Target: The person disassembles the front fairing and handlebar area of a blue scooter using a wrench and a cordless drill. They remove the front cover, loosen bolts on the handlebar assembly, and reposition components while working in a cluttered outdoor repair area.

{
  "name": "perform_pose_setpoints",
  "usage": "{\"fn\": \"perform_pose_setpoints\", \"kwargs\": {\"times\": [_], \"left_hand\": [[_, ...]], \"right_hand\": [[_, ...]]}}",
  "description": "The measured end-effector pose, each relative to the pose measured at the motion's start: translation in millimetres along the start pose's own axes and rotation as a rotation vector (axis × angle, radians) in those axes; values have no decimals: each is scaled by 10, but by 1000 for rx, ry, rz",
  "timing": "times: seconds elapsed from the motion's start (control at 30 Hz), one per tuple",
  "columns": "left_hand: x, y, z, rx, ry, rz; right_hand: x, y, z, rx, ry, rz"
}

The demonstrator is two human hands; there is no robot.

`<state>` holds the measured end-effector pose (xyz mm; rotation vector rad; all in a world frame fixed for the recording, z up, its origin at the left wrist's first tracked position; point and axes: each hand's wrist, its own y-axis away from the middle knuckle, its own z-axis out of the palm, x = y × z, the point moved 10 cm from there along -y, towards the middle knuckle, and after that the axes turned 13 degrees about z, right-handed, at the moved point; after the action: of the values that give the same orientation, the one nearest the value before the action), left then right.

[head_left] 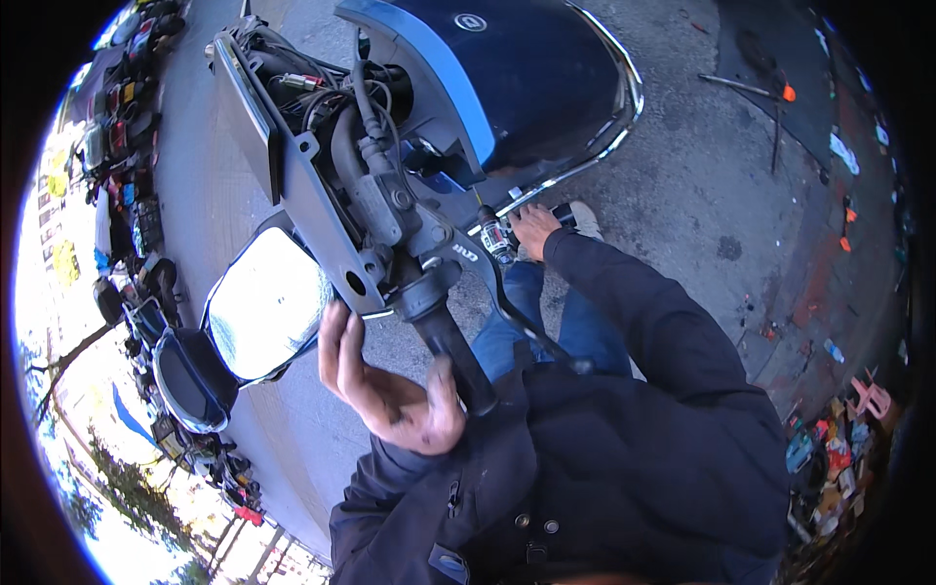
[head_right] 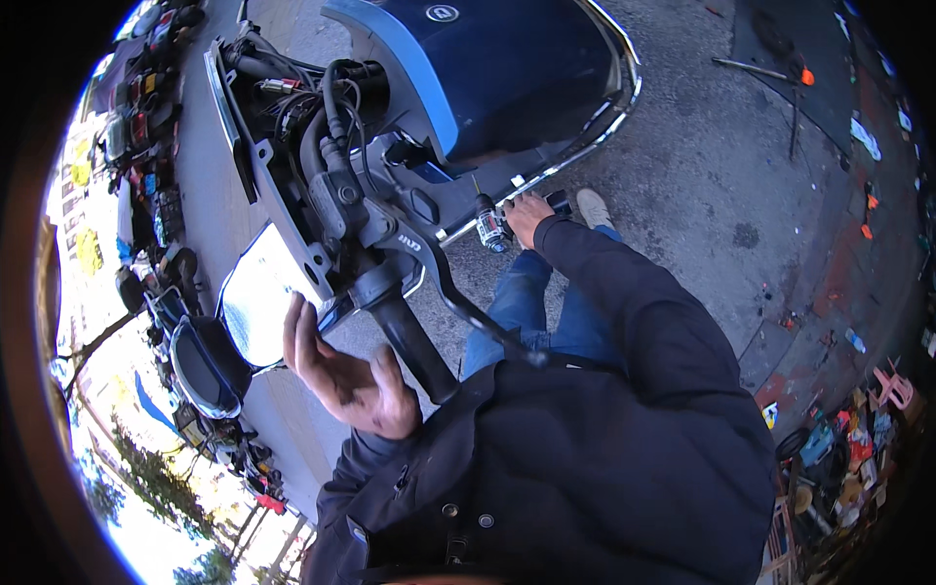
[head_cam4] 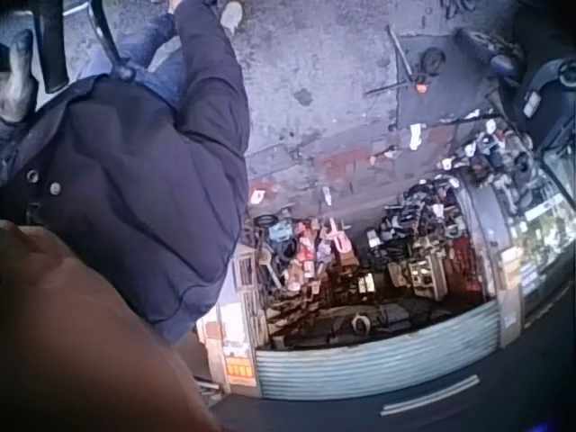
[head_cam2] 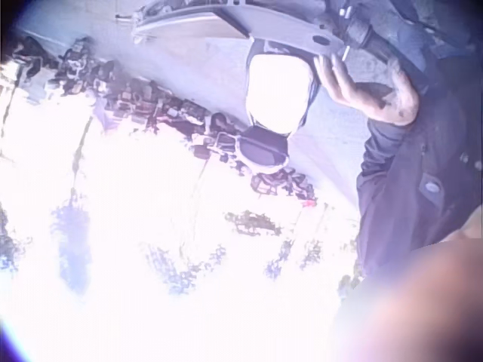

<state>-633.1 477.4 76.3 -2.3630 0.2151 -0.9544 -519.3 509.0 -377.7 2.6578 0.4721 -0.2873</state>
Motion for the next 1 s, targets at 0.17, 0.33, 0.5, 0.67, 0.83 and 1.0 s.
{"fn": "perform_pose_setpoints", "kwargs": {"times": [0.17, 0.33, 0.5, 0.67, 0.83, 1.0], "left_hand": [[86, 450, -5, -27, -14, -307], [1, 660, 180, 35, -217, -679], [-79, 582, 241, -170, -361, -754], [-84, 519, 304, -138, -316, -785], [-107, 600, 261, -177, -348, -788], [-231, 665, 164, -246, -319, -660]], "right_hand": [[-183, -965, 784, 82, -73, -176], [-387, -1588, 925, 127, -393, -211], [-601, -2005, 1279, -14, -255, -217], [-543, -1980, 1426, -93, -250, -188], [-186, -1380, 1246, -152, -302, -125], [433, -380, 924, -246, -71, -62]]}}
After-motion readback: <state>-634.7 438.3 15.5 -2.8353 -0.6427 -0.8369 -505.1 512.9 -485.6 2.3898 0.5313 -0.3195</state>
